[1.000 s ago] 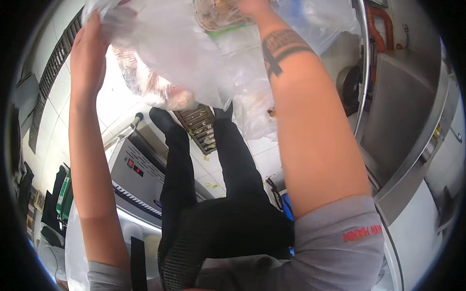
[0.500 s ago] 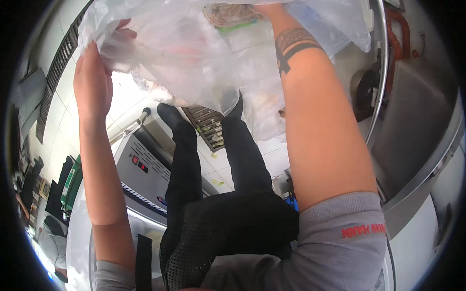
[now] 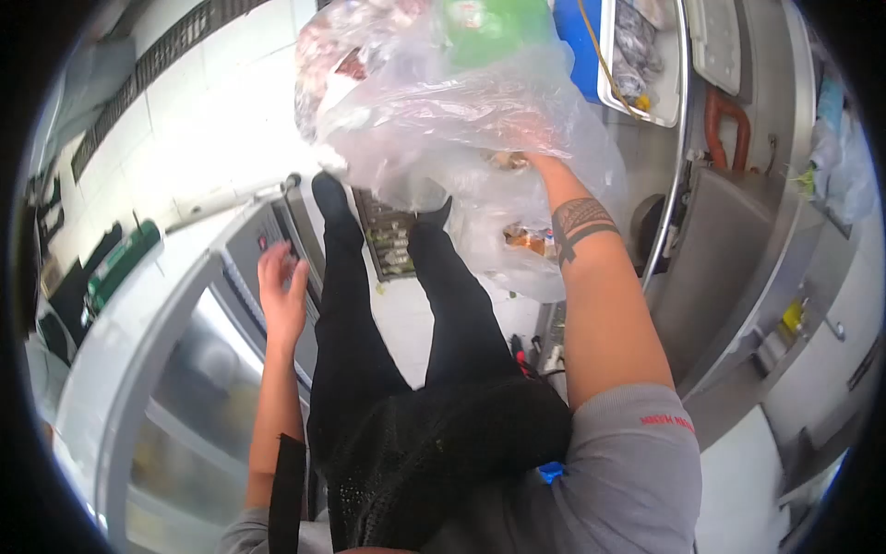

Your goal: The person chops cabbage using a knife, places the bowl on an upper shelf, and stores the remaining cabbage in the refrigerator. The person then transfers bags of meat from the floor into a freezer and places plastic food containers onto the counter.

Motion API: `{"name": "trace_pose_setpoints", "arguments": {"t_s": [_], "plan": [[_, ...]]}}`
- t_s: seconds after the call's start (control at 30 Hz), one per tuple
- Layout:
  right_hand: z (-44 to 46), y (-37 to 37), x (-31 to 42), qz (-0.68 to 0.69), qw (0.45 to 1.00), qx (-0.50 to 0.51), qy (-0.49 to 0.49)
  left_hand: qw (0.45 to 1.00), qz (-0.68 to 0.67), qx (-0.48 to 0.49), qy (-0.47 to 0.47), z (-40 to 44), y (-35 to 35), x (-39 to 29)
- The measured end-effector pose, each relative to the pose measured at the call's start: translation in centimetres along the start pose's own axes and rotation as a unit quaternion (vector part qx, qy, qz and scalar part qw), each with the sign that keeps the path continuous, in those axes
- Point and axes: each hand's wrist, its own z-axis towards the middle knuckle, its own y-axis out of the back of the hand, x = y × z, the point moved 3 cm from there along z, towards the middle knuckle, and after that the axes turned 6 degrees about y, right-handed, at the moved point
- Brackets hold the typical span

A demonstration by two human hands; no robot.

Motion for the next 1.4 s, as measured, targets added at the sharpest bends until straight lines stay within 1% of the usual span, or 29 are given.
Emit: {"name": "trace_pose_setpoints", "arguments": {"t_s": [0.07, 0.1, 0.13, 0.2, 0.23, 0.27, 0.33, 0.37, 0.4, 0.43, 0.5, 0.57, 0.63, 0.77, 0.83, 0.87, 0.9, 0.93, 0.97, 1.0, 1.03, 1.07, 1.1, 1.13, 1.17, 1.23, 1.27, 1.33, 1.4], "plan": [[-4.3, 0.0, -1.0, 0.001, 0.998, 0.056, -0.014, 0.991, 0.002, 0.007, 0.130, -7.9, 3.7, 3.1], [-6.7, 0.3, -1.3, 0.010, 0.996, 0.083, -0.025, 0.988, 0.031, -0.007, 0.153, -12.1, 5.2, 6.7], [-9.2, 0.5, -1.6, 0.034, 0.993, 0.105, -0.043, 0.978, 0.057, 0.001, 0.198, -16.3, 6.5, 10.1], [-14.5, 0.8, -1.7, 0.133, 0.976, 0.136, -0.106, 0.961, 0.077, -0.003, 0.265, -24.6, 8.4, 14.1], [-18.3, 1.8, -0.2, 0.231, 0.944, 0.136, -0.192, 0.959, 0.070, -0.002, 0.273, -28.6, 8.7, 16.2], [-21.0, 2.4, 0.4, 0.223, 0.946, 0.141, -0.190, 0.953, 0.077, 0.004, 0.292, -32.7, 8.8, 18.5], [-25.6, 3.1, 0.3, 0.310, 0.904, 0.082, -0.283, 0.947, 0.077, 0.006, 0.310, -40.0, 8.3, 22.4], [-27.2, 3.6, 0.0, 0.307, 0.907, 0.079, -0.278, 0.928, 0.019, 0.024, 0.370, -43.1, 7.6, 24.5], [-28.7, 4.1, -0.9, 0.296, 0.903, 0.097, -0.297, 0.904, -0.040, 0.041, 0.424, -45.0, 7.0, 25.3], [-30.5, 4.3, -1.9, 0.284, 0.897, 0.116, -0.318, 0.905, -0.048, 0.038, 0.421, -46.9, 6.7, 25.9], [-33.5, 4.6, -2.4, 0.277, 0.906, 0.108, -0.301, 0.855, -0.178, 0.054, 0.484, -49.7, 5.2, 25.5], [-36.5, 5.1, -1.3, 0.268, 0.917, 0.104, -0.277, 0.847, -0.196, 0.045, 0.492, -51.9, 3.9, 26.1], [-39.9, 6.2, 2.2, 0.251, 0.944, 0.029, -0.212, 0.866, -0.258, -0.009, 0.429, -54.6, 1.9, 28.0], [-41.7, 5.2, 0.7, 0.197, 0.973, 0.030, -0.118, 0.844, -0.323, -0.075, 0.422, -62.9, -1.3, 29.1], [-42.0, 6.4, 1.4, 0.059, 0.998, 0.007, -0.014, 0.834, -0.340, -0.116, 0.419, -69.1, -3.0, 29.8], [-40.3, 6.4, 0.2, -0.179, 0.969, 0.003, 0.172, 0.826, -0.343, -0.112, 0.433, -72.2, -4.3, 31.3], [-39.4, 5.3, 0.9, -0.400, 0.846, -0.020, 0.353, 0.813, -0.352, -0.118, 0.448, -75.1, -5.6, 32.6], [-40.3, 6.0, 3.0, -0.432, 0.804, -0.016, 0.408, 0.786, -0.361, -0.166, 0.474, -78.2, -6.9, 33.5], [-41.7, 7.2, 5.2, -0.386, 0.832, 0.018, 0.399, 0.755, -0.387, -0.218, 0.483, -81.3, -8.0, 34.5], [-43.4, 8.1, 8.2, -0.355, 0.846, 0.048, 0.395, 0.745, -0.366, -0.252, 0.497, -84.2, -9.0, 35.3], [-45.5, 8.7, 11.2, -0.344, 0.843, 0.075, 0.406, 0.729, -0.346, -0.283, 0.519, -87.4, -10.9, 36.2], [-43.0, 7.6, 11.7, -0.428, 0.776, 0.122, 0.446, 0.698, -0.337, -0.365, 0.516, -90.2, -13.3, 37.8], [-39.5, 5.9, 11.9, -0.500, 0.701, 0.126, 0.493, 0.776, -0.175, -0.411, 0.444, -93.0, -17.4, 41.7], [-42.1, 5.6, 15.5, -0.562, 0.636, 0.203, 0.489, 0.597, -0.393, -0.461, 0.526, -94.7, -18.7, 41.4], [-38.7, 4.8, 16.0, -0.447, 0.620, 0.283, 0.580, 0.559, -0.402, -0.498, 0.527, -95.9, -18.1, 39.5], [-40.8, 2.0, 20.3, -0.504, 0.592, 0.276, 0.565, 0.482, -0.446, -0.566, 0.499, -97.8, -17.6, 36.5], [-42.5, -0.3, 23.0, -0.517, 0.578, 0.273, 0.569, 0.486, -0.396, -0.576, 0.525, -98.8, -19.5, 38.6], [-45.1, -4.8, 27.4, -0.531, 0.536, 0.278, 0.594, 0.420, -0.454, -0.587, 0.523, -99.7, -16.4, 33.8], [-48.4, -9.5, 31.6, -0.533, 0.488, 0.285, 0.629, 0.399, -0.463, -0.628, 0.481, -101.5, -14.7, 32.4]]}}
